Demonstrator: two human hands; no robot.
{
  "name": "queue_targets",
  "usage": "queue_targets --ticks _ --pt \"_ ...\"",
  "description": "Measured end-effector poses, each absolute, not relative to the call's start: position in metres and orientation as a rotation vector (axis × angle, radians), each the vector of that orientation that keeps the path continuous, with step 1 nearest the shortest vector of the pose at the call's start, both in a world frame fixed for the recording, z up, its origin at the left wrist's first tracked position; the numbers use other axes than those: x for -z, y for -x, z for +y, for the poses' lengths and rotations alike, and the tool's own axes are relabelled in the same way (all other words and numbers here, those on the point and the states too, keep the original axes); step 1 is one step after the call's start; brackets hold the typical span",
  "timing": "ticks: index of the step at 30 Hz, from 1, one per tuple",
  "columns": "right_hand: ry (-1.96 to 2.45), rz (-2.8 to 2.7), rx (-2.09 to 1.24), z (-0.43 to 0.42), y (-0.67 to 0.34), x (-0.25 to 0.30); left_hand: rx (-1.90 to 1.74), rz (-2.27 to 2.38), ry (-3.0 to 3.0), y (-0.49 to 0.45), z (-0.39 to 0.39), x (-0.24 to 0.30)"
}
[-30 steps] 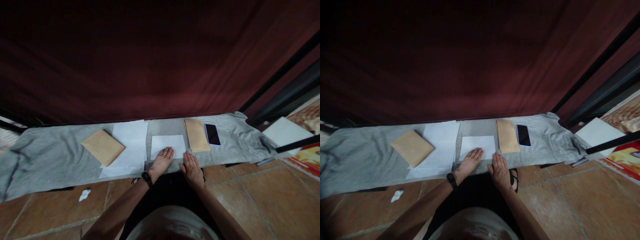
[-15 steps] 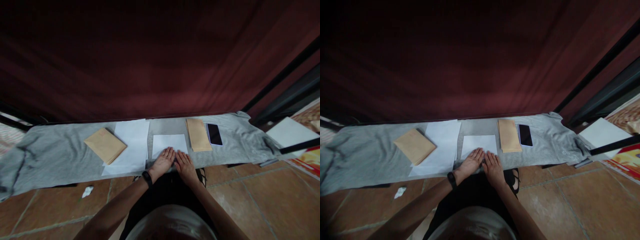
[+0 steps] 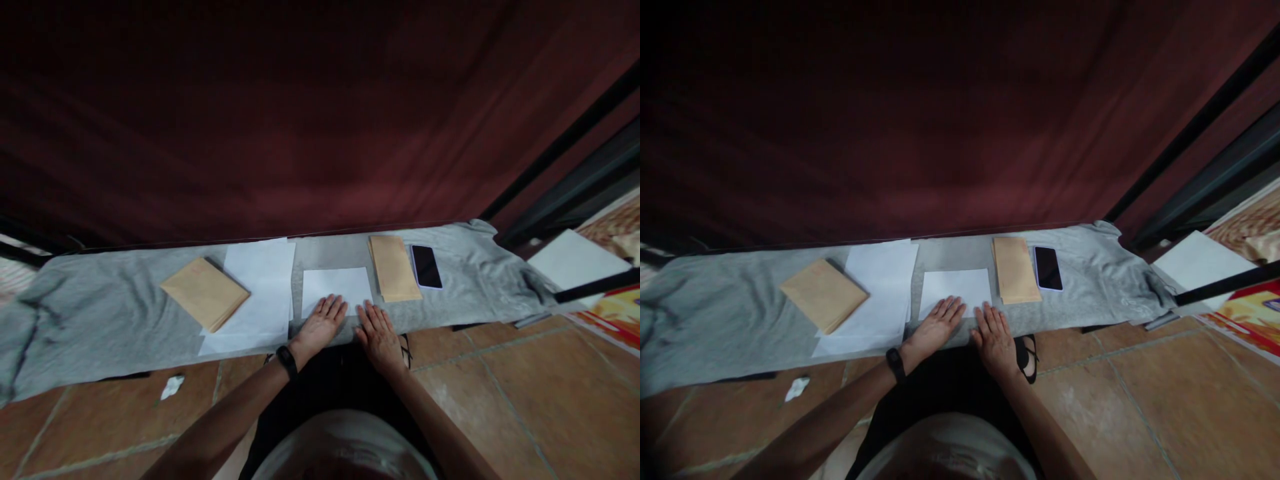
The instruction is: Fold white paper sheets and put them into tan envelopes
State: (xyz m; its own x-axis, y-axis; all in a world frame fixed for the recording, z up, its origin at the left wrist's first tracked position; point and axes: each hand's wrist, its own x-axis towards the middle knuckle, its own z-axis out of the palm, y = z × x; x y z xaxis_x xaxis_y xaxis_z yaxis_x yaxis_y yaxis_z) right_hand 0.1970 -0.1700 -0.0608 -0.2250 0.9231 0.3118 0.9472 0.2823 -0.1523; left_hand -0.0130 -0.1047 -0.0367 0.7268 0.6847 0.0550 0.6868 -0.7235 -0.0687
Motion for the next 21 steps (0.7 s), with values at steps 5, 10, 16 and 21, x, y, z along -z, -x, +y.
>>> queue_targets --ticks 5,10,16,21 --pt "1.682 -2.191 0.084 -0.170 -0.197 0.060 0.069 -1.141 2.837 0.013 -0.106 0.035" --pt "1.687 -2.196 0.077 -0.168 -0.197 0.060 0.058 -1.091 2.861 0.018 -0.105 0.031" --pt "1.681 -2.177 0.089 -0.172 -0.203 0.063 0.121 -1.090 2.910 0.024 -0.106 0.026" --pt "1.710 -2.134 0.074 -0.172 -0.205 0.062 0.202 -1.135 2.929 0.024 -0.112 0.028"
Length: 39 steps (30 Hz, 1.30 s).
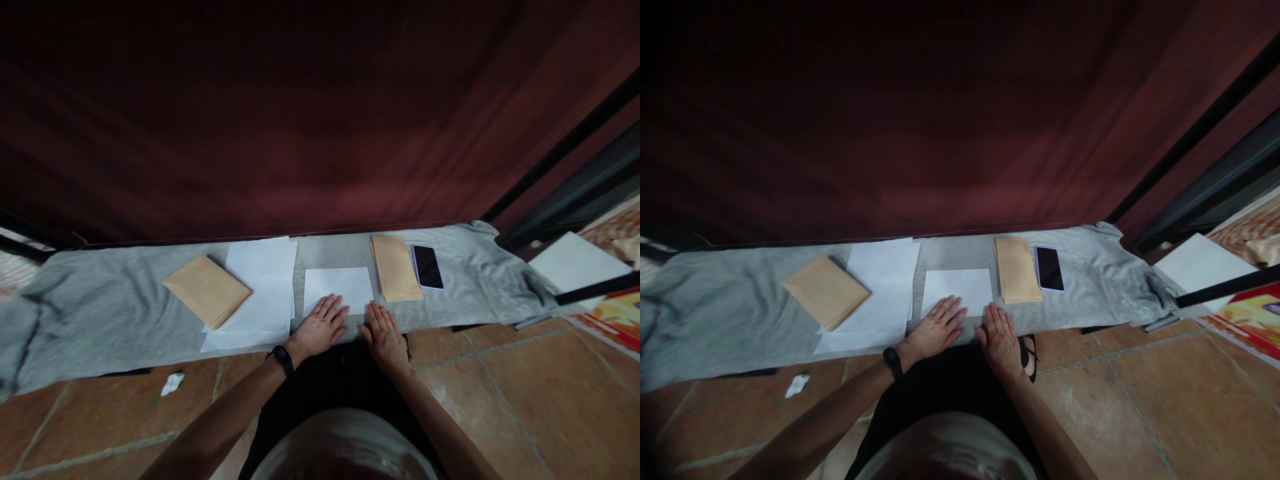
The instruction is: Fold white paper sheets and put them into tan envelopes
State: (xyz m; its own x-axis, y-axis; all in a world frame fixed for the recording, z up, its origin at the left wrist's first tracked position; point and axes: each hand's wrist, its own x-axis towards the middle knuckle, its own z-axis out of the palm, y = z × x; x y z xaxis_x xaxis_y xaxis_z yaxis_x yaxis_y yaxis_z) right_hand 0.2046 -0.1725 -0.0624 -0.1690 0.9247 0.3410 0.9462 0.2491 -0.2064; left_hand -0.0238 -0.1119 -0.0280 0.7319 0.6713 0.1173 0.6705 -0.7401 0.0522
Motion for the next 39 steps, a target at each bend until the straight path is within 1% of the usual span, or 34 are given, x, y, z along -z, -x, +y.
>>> queue_targets --ticks 7,11,25,32,39 --pt "1.626 -2.207 -0.007 -0.158 -0.177 0.051 -0.163 1.101 -2.904 0.024 -0.114 0.031" --pt "1.606 -2.257 0.019 -0.157 -0.169 0.055 -0.176 1.100 -2.915 0.025 -0.114 0.034" --pt "1.684 -2.205 0.123 -0.170 -0.203 0.064 -0.246 1.128 -2.903 0.027 -0.114 0.038" --pt "1.661 -2.174 0.148 -0.172 -0.208 0.067 -0.353 1.266 -2.857 0.031 -0.123 0.043" --pt "1.672 -2.167 0.149 -0.172 -0.206 0.067 -0.381 1.412 -2.738 0.012 -0.114 0.033"
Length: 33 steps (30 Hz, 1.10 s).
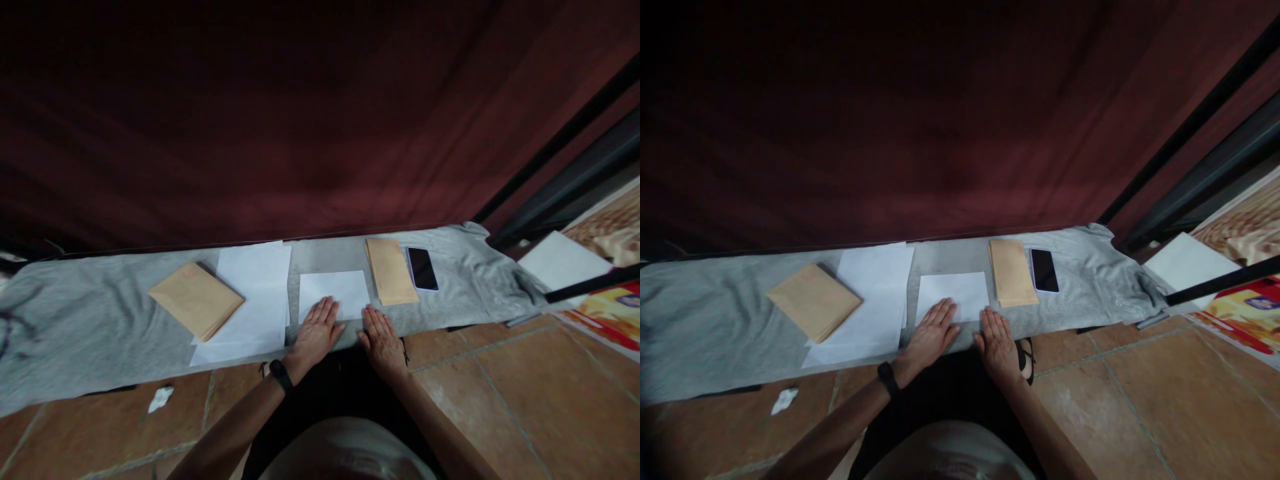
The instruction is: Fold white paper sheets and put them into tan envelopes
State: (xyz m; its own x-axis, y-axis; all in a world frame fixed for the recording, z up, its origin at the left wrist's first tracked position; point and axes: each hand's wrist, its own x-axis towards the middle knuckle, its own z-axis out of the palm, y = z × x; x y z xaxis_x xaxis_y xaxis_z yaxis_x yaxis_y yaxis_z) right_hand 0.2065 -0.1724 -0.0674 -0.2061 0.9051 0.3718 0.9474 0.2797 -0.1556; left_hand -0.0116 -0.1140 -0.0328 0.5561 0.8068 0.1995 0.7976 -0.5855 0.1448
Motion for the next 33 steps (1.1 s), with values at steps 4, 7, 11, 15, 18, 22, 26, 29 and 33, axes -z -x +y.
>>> queue_targets --ticks 4,7,11,15,18,22,26,29,33 --pt "1.661 -2.169 0.160 -0.172 -0.206 0.068 -0.391 1.449 -2.720 -0.007 -0.100 0.031" --pt "1.660 -2.174 0.167 -0.173 -0.206 0.069 -0.387 1.505 -2.682 -0.017 -0.090 0.034" --pt "1.656 -2.157 0.156 -0.173 -0.206 0.069 -0.368 1.590 -2.614 -0.019 -0.076 0.039" --pt "1.652 -2.094 0.127 -0.168 -0.202 0.067 -0.359 1.641 -2.574 -0.016 -0.067 0.043" --pt "1.644 -2.050 0.061 -0.152 -0.193 0.061 -0.379 1.653 -2.583 -0.015 -0.066 0.046" --pt "1.631 -2.083 -0.072 -0.113 -0.173 0.051 -0.386 1.627 -2.612 -0.016 -0.066 0.051" --pt "1.682 -2.138 -0.134 -0.076 -0.157 0.048 -0.378 1.617 -2.632 -0.016 -0.065 0.057" --pt "1.706 -2.197 -0.121 -0.063 -0.154 0.048 -0.401 1.612 -2.650 -0.016 -0.065 0.060" --pt "1.699 -2.234 -0.081 -0.063 -0.158 0.049 -0.367 1.606 -2.666 -0.016 -0.066 0.059"
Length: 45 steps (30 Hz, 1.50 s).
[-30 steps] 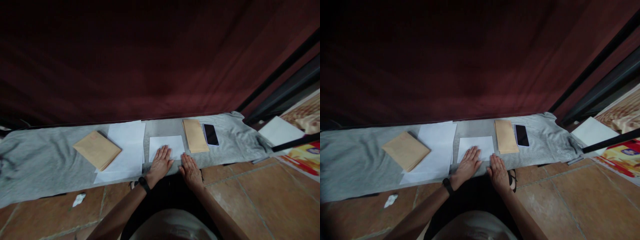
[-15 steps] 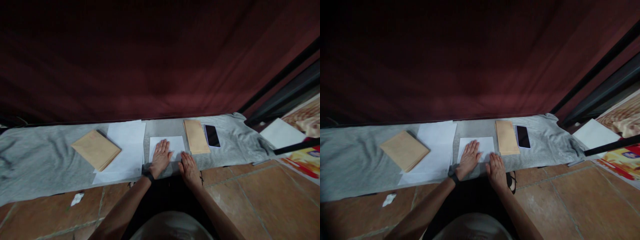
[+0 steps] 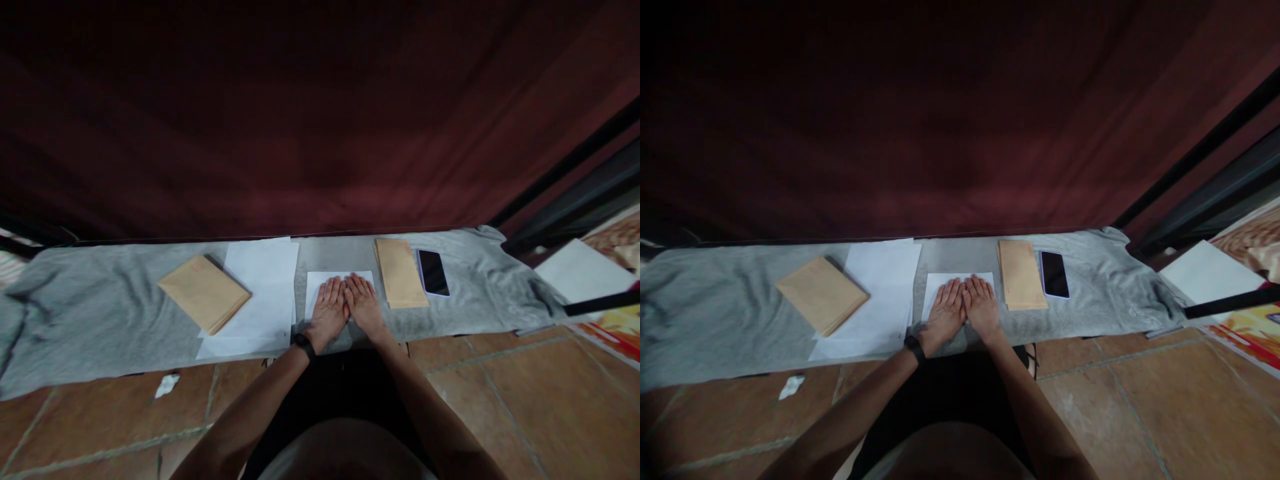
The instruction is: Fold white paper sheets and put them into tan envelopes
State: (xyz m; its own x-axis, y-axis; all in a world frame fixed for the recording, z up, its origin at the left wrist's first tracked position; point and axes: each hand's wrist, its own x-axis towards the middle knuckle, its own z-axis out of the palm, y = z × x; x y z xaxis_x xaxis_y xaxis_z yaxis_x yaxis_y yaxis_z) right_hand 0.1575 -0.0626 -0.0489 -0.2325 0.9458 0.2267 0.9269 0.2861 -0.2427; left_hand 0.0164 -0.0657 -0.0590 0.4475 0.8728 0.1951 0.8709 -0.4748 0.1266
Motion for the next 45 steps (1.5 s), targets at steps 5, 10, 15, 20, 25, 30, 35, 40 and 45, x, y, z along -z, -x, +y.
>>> queue_targets --ticks 5,10,15,20,25,30,35,40,45 --pt "1.778 -2.190 -0.038 -0.061 -0.155 0.049 -0.301 1.595 -2.672 -0.016 -0.060 0.051" --pt "1.805 -2.135 -0.003 -0.056 -0.153 0.051 -0.321 1.596 -2.649 -0.014 -0.049 0.046" --pt "1.837 -2.107 -0.010 -0.051 -0.150 0.048 -0.349 1.634 -2.604 -0.012 -0.043 0.044" --pt "1.874 -2.124 -0.003 -0.049 -0.147 0.046 -0.367 1.677 -2.563 -0.013 -0.038 0.043" --pt "1.840 -2.136 0.031 -0.049 -0.148 0.052 -0.408 1.764 -2.516 -0.014 -0.036 0.047" --pt "1.853 -2.080 0.043 -0.049 -0.148 0.058 -0.425 1.868 -2.463 -0.005 -0.038 0.052" --pt "1.881 -2.038 0.071 -0.053 -0.148 0.060 -0.464 1.942 -2.408 0.005 -0.044 0.054" --pt "1.859 -1.996 0.125 -0.064 -0.154 0.062 -0.469 1.980 -2.402 0.007 -0.046 0.055" --pt "1.823 -2.033 0.161 -0.089 -0.166 0.067 -0.447 1.991 -2.426 0.006 -0.047 0.052"
